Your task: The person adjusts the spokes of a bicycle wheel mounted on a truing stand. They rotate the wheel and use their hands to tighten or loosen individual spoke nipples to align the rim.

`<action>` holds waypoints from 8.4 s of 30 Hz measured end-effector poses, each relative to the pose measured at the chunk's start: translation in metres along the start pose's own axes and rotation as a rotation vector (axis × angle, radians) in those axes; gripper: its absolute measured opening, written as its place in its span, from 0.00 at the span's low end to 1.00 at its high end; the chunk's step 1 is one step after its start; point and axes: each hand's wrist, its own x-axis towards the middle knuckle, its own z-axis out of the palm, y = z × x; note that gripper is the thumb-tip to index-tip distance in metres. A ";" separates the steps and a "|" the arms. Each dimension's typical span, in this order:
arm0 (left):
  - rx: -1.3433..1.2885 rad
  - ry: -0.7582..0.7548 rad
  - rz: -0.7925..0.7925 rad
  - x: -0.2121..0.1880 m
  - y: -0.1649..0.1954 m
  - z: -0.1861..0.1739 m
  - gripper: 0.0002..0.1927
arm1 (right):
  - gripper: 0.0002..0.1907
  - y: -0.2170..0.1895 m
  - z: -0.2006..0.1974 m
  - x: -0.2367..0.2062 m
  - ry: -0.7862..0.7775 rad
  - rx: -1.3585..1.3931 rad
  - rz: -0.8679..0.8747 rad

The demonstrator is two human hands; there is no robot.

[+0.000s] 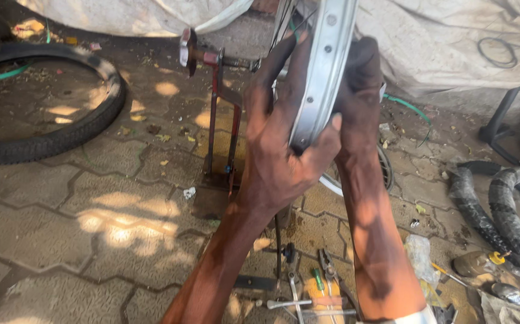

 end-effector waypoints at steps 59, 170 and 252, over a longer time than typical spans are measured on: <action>0.019 0.039 -0.055 -0.014 -0.004 -0.011 0.25 | 0.07 -0.046 0.029 -0.001 -0.015 -0.275 0.049; 0.129 0.098 -0.145 0.049 -0.003 0.018 0.14 | 0.29 0.012 -0.015 0.009 0.221 0.225 0.199; 0.182 -0.016 -0.063 0.029 0.004 -0.005 0.18 | 0.19 0.001 -0.004 0.000 0.060 -0.035 0.084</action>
